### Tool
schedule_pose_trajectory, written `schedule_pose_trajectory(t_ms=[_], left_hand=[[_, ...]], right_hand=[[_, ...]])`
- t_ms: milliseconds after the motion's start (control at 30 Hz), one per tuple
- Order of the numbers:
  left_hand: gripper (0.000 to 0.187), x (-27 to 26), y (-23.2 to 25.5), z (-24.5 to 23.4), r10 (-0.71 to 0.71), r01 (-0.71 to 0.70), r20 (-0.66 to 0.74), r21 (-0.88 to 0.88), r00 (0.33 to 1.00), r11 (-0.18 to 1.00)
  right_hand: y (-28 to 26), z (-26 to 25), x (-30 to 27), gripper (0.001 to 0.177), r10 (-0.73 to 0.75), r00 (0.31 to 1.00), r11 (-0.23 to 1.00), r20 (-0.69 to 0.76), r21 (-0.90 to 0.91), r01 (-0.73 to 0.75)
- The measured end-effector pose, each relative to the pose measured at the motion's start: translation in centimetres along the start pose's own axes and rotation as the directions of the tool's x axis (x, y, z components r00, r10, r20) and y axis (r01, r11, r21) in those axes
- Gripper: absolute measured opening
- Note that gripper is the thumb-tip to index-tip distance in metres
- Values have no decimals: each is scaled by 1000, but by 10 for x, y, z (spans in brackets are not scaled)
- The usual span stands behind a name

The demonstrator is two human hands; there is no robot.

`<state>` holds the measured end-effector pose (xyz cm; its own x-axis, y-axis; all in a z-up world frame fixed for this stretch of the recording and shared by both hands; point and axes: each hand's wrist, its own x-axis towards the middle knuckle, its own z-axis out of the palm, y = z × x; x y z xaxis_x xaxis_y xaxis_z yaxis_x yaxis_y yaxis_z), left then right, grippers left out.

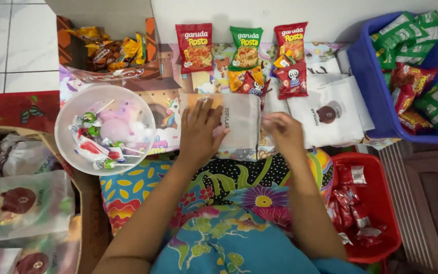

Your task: Packing various small snack items and candies into individual gift bags.

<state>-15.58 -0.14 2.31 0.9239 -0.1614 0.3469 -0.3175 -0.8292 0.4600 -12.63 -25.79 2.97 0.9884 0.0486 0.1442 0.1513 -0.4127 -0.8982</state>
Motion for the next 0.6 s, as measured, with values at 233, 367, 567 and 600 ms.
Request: schedule_pose_trajectory(t_ms=[233, 367, 567, 600], left_hand=[[61, 7, -18, 22, -9, 11, -45, 53, 999, 999], [64, 47, -44, 31, -146, 126, -276, -88, 950, 988], [85, 137, -82, 46, -440, 330, -381, -321, 813, 888], [93, 150, -87, 50, -524, 429, -326, -321, 787, 844]], right_hand=[[12, 41, 10, 32, 264, 887, 937, 380, 117, -329], [50, 35, 21, 36, 179, 939, 968, 295, 117, -221], [-35, 15, -1, 29, 138, 988, 989, 74, -70, -132], [-37, 12, -4, 29, 151, 987, 984, 58, -101, -145]])
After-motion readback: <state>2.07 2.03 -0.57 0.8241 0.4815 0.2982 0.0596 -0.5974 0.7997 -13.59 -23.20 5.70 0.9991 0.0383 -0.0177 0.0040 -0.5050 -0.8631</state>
